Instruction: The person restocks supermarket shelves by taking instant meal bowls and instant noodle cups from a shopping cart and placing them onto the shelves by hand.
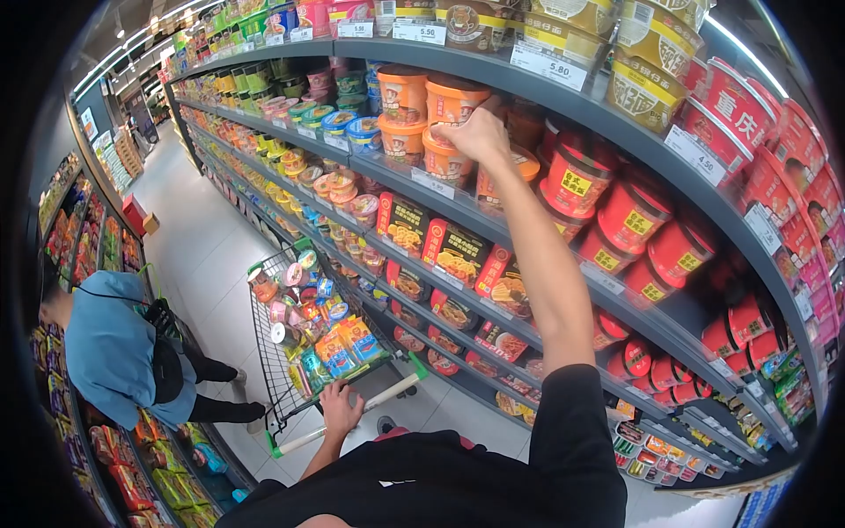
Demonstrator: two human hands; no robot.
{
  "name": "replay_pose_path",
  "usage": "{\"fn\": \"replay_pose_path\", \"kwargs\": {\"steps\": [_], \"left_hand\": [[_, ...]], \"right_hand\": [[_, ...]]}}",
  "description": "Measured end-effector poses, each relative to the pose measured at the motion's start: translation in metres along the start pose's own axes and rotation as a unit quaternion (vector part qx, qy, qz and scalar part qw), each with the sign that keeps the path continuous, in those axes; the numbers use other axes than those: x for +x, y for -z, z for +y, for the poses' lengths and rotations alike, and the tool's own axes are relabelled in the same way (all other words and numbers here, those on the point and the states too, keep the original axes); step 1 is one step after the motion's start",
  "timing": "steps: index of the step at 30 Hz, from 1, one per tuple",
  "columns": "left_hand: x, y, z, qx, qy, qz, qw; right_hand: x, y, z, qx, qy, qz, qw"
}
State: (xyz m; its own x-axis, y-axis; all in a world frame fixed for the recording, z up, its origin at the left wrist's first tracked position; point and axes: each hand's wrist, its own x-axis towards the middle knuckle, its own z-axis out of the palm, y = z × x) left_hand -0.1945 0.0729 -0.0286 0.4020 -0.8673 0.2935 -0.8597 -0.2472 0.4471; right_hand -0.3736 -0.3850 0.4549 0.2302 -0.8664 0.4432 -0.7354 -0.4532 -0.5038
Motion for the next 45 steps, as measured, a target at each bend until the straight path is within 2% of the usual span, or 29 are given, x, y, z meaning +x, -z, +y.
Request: {"fn": "replay_pose_path", "kwargs": {"steps": [4, 12, 14, 16, 18, 20, 22, 24, 26, 28, 31, 34, 42, 43, 45], "left_hand": [[0.000, -0.001, 0.000, 0.000, -0.007, 0.004, 1.000], [-0.001, 0.000, 0.000, 0.004, -0.006, -0.004, 1.000], [0.001, -0.001, -0.002, 0.004, -0.008, -0.003, 1.000], [0.003, -0.002, -0.001, 0.005, -0.007, 0.002, 1.000], [0.001, -0.003, -0.001, 0.005, -0.004, 0.001, 1.000], [0.001, -0.002, 0.000, 0.020, 0.006, -0.013, 1.000], [0.002, 0.001, 0.002, 0.010, 0.007, -0.010, 1.000], [0.004, 0.006, 0.005, 0.008, 0.019, -0.018, 1.000], [0.002, 0.001, 0.001, 0.011, 0.019, -0.015, 1.000], [0.004, 0.005, 0.001, 0.008, 0.013, -0.015, 1.000], [0.005, 0.006, 0.001, 0.003, 0.013, -0.010, 1.000], [0.006, 0.006, 0.003, -0.010, 0.021, -0.008, 1.000], [0.017, 0.018, -0.003, -0.134, 0.101, -0.009, 0.986], [0.018, 0.019, -0.004, -0.152, 0.112, -0.011, 0.982], [0.026, 0.026, -0.015, -0.206, 0.136, -0.029, 0.969]], "right_hand": [[0.005, 0.005, 0.005, 0.006, 0.006, -0.053, 0.999], [0.004, 0.003, 0.012, 0.005, 0.026, -0.044, 0.999], [-0.027, 0.011, -0.007, 0.044, 0.041, 0.045, 0.997], [-0.064, 0.008, -0.015, 0.111, 0.114, 0.156, 0.975], [-0.115, -0.010, -0.023, 0.067, 0.200, 0.290, 0.933], [-0.169, -0.054, -0.012, 0.194, 0.241, 0.260, 0.914], [-0.237, -0.109, -0.005, 0.192, 0.254, 0.161, 0.934], [-0.303, -0.174, 0.006, 0.255, 0.158, -0.056, 0.952], [-0.366, -0.242, 0.032, 0.239, 0.138, -0.189, 0.942], [-0.417, -0.283, 0.050, 0.218, 0.126, -0.269, 0.929], [-0.472, -0.319, 0.063, 0.195, 0.098, -0.320, 0.922], [-0.482, -0.314, 0.045, 0.069, 0.122, -0.387, 0.911], [-0.471, -0.366, 0.016, 0.124, 0.162, -0.284, 0.937], [-0.471, -0.371, 0.015, 0.117, 0.137, -0.308, 0.934], [-0.471, -0.375, 0.015, 0.103, 0.147, -0.320, 0.930]]}}
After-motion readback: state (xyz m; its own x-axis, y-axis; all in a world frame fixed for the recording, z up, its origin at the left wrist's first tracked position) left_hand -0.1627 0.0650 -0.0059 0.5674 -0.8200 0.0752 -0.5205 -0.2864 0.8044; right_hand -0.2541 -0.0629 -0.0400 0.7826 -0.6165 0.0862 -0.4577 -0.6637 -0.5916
